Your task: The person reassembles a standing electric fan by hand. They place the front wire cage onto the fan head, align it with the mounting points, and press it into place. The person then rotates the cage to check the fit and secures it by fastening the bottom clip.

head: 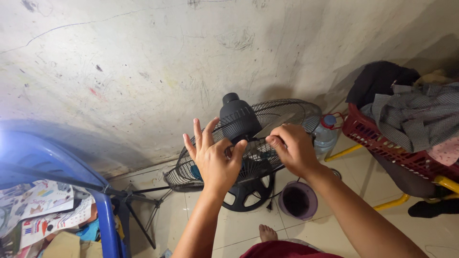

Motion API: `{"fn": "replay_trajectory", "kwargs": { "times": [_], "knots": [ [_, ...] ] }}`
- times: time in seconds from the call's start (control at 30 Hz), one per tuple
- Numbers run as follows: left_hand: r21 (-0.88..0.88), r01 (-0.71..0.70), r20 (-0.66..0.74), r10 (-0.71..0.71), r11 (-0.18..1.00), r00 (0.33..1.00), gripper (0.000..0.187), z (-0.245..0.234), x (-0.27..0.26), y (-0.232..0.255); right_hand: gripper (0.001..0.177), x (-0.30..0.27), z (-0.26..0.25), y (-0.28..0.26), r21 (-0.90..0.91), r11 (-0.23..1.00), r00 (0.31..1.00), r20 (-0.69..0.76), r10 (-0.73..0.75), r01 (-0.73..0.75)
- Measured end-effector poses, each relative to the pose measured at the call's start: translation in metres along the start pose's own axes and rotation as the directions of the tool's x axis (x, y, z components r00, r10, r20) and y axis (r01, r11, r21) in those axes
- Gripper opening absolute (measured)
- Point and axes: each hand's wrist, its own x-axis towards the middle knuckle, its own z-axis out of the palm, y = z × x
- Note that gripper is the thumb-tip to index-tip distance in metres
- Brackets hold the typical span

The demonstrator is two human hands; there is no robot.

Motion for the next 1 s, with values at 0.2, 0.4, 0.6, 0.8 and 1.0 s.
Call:
{"fn": "replay_trajectory", "kwargs": {
  "times": [0.2,0.4,0.6,0.8,1.0],
  "knots": [
    [0.074,0.026,0.002,-0.027,0.997,1.000,0.032,-0.014,0.006,0.007,0.030,0.012,-0.017,0.010,0.237,0.965,0.991,-0.033,0.126,-0.115],
    [0.070,-0.036,0.058,0.032,0.997,0.998,0.031,-0.012,0.017,-0.015,0.034,0.033,-0.022,0.017,0.153,0.983,0.994,-0.018,0.109,-0.105],
    [-0.032,-0.056,0.002,0.056,0.998,0.998,0.030,0.002,0.014,-0.021,0.035,0.036,-0.023,0.023,0.175,0.984,0.998,-0.043,0.052,-0.044],
    [0.033,-0.103,-0.118,0.107,0.994,0.987,0.025,0.001,0.019,-0.019,0.036,0.045,-0.020,0.031,0.192,0.959,0.978,0.035,0.205,-0.208],
    [-0.437,0.097,-0.270,-0.234,0.894,0.934,0.037,0.001,-0.010,-0.062,0.031,0.053,-0.018,0.042,0.130,0.964,0.973,0.043,0.226,-0.230]
  ]
}}
